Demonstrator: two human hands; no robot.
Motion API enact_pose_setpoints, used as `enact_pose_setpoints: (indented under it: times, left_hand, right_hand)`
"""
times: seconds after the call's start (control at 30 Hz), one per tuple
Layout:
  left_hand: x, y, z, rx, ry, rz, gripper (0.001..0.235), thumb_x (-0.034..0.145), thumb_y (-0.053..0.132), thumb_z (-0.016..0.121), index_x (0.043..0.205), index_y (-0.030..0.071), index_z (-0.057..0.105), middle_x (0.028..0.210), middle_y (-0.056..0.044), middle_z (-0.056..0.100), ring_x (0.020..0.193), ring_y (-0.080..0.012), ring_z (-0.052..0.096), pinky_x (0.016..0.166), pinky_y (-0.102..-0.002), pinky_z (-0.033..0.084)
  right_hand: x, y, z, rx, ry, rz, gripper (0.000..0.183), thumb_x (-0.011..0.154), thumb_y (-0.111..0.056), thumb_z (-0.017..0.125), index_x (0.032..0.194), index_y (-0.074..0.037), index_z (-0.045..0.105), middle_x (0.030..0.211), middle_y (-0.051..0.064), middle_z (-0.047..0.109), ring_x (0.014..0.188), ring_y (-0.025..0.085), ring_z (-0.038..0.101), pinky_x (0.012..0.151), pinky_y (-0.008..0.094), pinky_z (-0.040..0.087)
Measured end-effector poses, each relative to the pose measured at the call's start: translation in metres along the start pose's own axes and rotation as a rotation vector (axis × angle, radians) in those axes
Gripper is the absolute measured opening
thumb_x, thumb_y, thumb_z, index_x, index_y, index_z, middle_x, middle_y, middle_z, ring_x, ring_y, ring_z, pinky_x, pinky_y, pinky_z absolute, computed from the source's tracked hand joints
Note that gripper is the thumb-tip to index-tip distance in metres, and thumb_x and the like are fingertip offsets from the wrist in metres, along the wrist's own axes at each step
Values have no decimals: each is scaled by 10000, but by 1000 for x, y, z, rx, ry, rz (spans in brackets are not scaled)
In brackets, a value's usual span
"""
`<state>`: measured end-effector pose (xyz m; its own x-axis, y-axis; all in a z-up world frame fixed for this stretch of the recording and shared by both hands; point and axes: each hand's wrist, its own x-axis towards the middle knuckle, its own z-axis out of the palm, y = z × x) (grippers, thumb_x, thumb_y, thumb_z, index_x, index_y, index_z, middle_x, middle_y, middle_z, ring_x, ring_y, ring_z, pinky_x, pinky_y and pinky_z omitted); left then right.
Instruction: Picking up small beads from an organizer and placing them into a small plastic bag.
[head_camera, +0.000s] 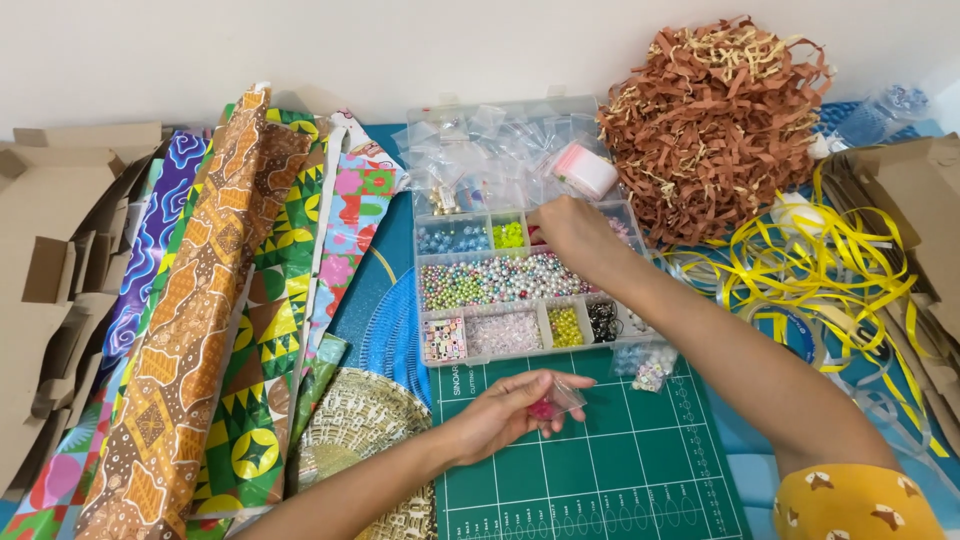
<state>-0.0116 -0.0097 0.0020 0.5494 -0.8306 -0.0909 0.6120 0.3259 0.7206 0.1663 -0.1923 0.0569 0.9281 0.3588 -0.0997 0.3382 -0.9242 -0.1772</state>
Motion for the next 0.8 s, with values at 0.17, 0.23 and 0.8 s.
enact_pose_setpoints:
  times: [0.17,0.23,0.8]
  left_hand:
    - [0,0,-1,3,1,-8,461,1112,304,440,1463,33,566,1144,-160,696,908,-174,610,823,-270,521]
    - [1,0,-2,-3,-2,-10,455,1111,291,447,1466,32,563,1156,-167,692,947,-189,627,851,-281,533]
    - [0,0,-2,49,-64,49,362,1088,205,511,1405,51,592,1287,-188,674,1120,-268,676,1026,-390,558]
  right_hand:
    - [1,2,-7,38,13,-22,164,927,80,633,905,-15,766,771,150,742,671,279,741,620,371,610]
    - [1,4,-12,34,4,-24,249,877,141,600,813,-46,752,698,99,714,634,262,702,598,384,553]
    - [-13,-1,-56,535,-99,247,159,947,-137,747,1087,-102,815,889,82,776,629,148,661,601,303,614]
